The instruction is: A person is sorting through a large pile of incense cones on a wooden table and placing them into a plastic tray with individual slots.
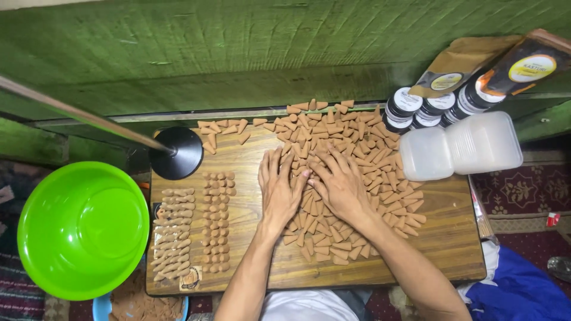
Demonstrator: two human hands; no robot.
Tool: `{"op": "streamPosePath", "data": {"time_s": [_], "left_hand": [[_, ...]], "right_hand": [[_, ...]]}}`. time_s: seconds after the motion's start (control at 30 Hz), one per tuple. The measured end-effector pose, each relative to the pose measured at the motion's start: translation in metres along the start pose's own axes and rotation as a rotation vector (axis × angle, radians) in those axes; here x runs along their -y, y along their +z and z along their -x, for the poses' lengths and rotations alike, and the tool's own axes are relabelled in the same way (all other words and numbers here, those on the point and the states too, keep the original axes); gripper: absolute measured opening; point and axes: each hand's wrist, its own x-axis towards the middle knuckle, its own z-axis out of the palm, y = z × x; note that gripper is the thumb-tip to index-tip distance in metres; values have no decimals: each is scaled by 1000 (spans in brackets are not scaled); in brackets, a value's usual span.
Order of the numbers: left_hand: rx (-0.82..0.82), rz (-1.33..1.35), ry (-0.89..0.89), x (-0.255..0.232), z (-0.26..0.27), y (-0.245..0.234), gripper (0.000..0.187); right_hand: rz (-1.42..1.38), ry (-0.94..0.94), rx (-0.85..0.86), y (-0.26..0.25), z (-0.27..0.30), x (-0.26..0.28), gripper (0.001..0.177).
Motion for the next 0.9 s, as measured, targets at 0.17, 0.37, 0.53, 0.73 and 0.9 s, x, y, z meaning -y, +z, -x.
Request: {"op": "streamPosePath", "data": {"time_s": [0.17, 0.37, 0.53, 0.73, 0.9], "left_hand": [[-112, -1, 27, 13, -25, 14, 56], [-59, -57, 87, 11, -59, 16, 51], [-186, -43, 105, 49, -55, 46, 34], [-291, 26, 90, 58, -57, 46, 10], [-282, 18, 75, 59, -55, 49, 18]], "right_hand": [[-94, 70, -168, 15, -10, -31, 23], [-13, 88, -93, -6, -25, -31, 51], [-64, 137, -63, 10, -17, -44, 47], [-119, 159, -232, 42, -6, -65, 21], [-109, 263, -400, 32, -8, -63, 20]]}}
